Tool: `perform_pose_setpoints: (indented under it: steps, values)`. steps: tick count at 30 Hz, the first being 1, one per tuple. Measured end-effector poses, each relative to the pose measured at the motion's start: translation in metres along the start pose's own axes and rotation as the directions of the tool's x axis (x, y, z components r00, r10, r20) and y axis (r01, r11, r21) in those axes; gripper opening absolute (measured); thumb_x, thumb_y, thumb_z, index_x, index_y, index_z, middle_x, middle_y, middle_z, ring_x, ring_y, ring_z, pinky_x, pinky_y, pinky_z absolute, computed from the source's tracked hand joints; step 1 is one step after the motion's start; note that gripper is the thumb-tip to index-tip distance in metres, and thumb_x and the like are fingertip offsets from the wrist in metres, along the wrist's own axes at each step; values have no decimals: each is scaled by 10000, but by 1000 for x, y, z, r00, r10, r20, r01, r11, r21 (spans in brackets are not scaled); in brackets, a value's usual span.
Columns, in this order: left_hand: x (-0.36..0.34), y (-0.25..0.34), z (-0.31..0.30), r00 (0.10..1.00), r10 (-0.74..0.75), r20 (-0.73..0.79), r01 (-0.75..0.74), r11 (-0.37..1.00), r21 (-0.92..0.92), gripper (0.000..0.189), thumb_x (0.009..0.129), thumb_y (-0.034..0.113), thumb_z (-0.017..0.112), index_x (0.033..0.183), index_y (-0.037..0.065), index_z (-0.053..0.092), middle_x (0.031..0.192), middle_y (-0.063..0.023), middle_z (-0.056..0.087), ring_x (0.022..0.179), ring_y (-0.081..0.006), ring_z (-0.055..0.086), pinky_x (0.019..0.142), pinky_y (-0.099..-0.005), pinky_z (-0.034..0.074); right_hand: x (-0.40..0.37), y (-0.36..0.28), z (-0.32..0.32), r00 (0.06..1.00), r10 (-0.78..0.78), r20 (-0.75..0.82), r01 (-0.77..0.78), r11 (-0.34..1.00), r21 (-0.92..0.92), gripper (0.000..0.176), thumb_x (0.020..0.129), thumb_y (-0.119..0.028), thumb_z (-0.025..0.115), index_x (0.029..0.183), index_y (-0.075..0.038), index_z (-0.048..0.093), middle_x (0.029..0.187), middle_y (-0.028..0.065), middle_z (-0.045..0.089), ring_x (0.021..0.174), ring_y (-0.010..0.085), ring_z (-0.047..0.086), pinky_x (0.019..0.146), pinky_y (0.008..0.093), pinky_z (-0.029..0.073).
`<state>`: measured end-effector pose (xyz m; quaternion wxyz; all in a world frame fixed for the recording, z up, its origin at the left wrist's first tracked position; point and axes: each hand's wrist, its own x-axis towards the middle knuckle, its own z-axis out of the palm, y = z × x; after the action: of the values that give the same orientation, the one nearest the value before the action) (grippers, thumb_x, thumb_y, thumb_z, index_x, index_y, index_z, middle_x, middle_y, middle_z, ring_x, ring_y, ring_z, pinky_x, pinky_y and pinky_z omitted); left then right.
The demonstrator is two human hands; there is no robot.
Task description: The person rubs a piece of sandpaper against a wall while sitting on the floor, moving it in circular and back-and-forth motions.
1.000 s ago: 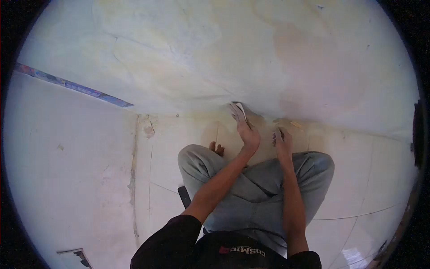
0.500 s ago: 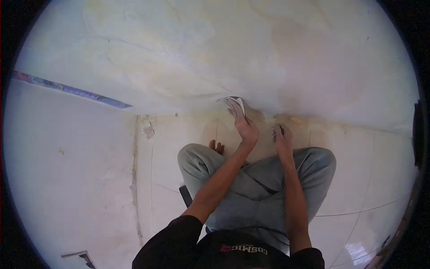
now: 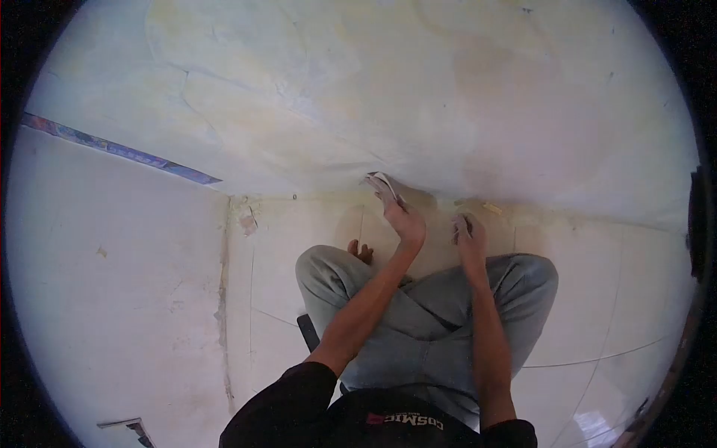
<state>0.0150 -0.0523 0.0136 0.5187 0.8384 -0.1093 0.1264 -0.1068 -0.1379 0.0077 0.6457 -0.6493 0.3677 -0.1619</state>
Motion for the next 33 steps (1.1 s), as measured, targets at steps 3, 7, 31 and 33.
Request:
perform_pose_setpoints:
  steps: [3, 7, 31, 33]
  values:
    - [1, 8, -7, 950, 312, -24, -312, 949, -39, 776, 781, -158, 403, 1510, -64, 153, 1551, -293, 194, 1428, -456, 194, 1192, -443, 136, -2, 11, 2, 1000, -5, -15, 5, 1000, -4, 274, 986, -216, 519, 941, 28, 633, 723, 72, 602, 629, 141, 546, 599, 319, 445]
    - [9, 11, -5, 989, 122, -89, -130, 988, -81, 803, 764, -164, 388, 1517, -57, 131, 1541, -295, 225, 1423, -446, 232, 1192, -434, 144, 2, 8, 0, 1000, 7, -16, -6, 998, 59, 278, 978, -216, 524, 948, 40, 628, 719, 74, 593, 622, 142, 539, 601, 326, 446]
    - [13, 20, -9, 992, 53, -114, -59, 997, -50, 694, 862, -147, 382, 1514, -44, 165, 1532, -286, 265, 1421, -408, 278, 1161, -408, 224, 0, 4, 1, 999, -51, -9, 51, 998, 31, 223, 987, -162, 518, 926, 19, 632, 723, 31, 541, 581, 92, 502, 532, 269, 423]
    - [15, 18, -10, 990, 35, -139, -38, 999, -19, 706, 821, -158, 381, 1494, -89, 178, 1524, -293, 279, 1421, -414, 271, 1179, -423, 182, 1, 1, 2, 998, -64, 0, 64, 998, 13, 220, 987, -161, 517, 930, 17, 634, 728, 30, 541, 582, 92, 502, 531, 267, 424]
